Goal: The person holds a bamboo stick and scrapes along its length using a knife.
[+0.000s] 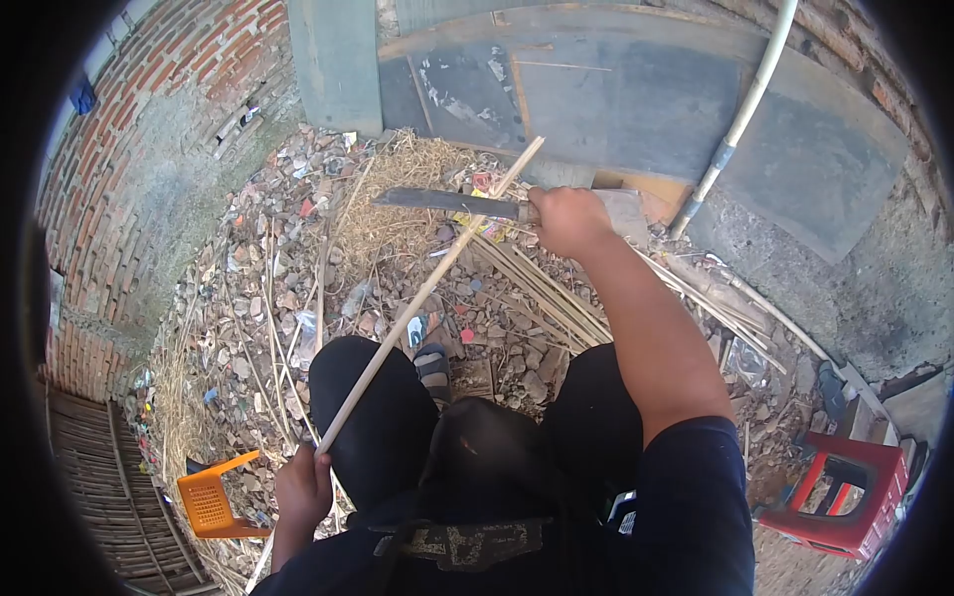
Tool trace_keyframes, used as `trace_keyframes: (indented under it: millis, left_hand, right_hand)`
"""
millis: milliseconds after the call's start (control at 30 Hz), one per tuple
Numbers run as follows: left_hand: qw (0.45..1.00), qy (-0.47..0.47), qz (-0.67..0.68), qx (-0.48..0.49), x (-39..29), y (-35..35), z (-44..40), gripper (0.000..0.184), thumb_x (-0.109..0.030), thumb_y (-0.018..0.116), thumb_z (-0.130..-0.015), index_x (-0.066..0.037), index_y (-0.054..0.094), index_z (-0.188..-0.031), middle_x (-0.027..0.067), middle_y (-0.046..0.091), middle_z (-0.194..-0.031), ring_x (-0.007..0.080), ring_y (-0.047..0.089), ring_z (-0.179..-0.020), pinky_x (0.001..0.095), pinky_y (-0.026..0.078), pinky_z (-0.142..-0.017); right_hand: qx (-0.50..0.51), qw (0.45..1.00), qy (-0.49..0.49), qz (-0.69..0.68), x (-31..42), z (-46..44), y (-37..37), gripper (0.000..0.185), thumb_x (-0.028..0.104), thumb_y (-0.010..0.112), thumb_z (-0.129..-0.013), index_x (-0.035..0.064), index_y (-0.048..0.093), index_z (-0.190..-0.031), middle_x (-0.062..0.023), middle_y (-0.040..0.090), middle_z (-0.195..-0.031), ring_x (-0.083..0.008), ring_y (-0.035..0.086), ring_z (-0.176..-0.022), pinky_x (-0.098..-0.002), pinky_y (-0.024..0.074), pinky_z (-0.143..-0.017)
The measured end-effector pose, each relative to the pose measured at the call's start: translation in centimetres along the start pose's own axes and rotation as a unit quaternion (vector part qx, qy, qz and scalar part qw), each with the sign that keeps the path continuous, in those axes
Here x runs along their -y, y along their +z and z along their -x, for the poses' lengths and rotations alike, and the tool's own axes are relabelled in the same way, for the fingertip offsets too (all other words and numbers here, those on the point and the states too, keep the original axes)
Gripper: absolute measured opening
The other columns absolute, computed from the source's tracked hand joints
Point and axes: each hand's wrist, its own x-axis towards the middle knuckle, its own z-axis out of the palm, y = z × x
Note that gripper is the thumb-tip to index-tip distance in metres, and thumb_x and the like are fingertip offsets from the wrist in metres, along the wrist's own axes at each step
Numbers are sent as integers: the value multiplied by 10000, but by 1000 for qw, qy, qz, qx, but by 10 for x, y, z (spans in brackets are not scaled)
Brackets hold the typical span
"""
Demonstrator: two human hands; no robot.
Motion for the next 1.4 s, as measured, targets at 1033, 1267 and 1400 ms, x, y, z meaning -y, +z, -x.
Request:
trace_keyframes:
  millis: [1033,1267,1400]
  left_hand:
    - [998,7,50,28,8,-2,19,178,-182,590,-992,-24,533,-934,233,610,-624,486,618,-578,579,466,-532]
    - [1000,3,10,20,33,-7,21,157,-189,586,-993,-38,560,-961,218,607,-615,479,627,-584,556,477,-526]
    - [1000,18,12,8,35,-20,19,183,-200,569,-1007,-37,553,-924,209,596,-605,469,615,-565,542,450,-505]
  right_hand:
    - [-24,997,12,-79,-21,2,16,289,197,699,-768,151,725,-1052,-147,748,-948,-359,712,-924,-494,556,-856]
    - [-1,995,-67,-77,-5,1,4,254,216,703,-770,139,721,-1012,-133,748,-901,-357,717,-880,-490,559,-839]
    - [4,995,61,-74,-20,-3,21,335,223,686,-804,147,736,-1127,-151,754,-1009,-354,716,-963,-480,566,-875]
